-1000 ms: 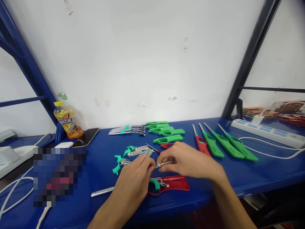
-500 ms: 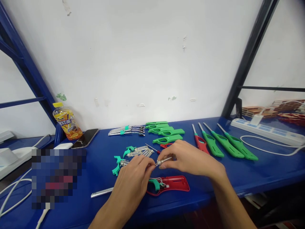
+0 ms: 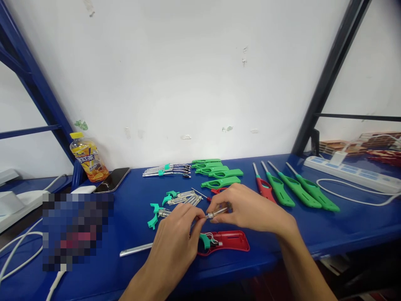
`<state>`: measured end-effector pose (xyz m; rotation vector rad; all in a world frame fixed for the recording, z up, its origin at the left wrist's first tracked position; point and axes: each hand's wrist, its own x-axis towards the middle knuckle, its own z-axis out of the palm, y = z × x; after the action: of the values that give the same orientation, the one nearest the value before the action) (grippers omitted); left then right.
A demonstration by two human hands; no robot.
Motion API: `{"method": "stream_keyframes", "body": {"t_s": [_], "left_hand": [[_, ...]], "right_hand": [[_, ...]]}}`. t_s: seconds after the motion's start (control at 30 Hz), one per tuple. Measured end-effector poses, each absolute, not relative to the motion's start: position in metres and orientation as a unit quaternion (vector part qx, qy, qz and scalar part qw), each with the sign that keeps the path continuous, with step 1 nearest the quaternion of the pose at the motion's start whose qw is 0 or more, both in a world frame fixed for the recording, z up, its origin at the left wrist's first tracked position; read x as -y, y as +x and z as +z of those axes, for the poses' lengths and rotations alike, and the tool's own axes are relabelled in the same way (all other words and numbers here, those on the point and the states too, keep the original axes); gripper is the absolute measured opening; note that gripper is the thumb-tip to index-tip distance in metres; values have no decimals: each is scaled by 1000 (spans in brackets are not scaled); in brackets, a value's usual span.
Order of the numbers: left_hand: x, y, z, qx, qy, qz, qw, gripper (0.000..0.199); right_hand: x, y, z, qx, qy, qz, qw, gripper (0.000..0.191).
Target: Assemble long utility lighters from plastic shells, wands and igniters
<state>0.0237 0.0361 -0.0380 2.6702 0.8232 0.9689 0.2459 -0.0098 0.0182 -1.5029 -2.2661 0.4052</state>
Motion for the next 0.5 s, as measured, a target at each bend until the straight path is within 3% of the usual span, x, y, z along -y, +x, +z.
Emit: {"method": "stream_keyframes", "body": {"t_s": [0.5], "left_hand": [[-33,26,-42,-252,903,346,38,22]], "right_hand": [[11,244,18,821,-519,134,199,9]]}}
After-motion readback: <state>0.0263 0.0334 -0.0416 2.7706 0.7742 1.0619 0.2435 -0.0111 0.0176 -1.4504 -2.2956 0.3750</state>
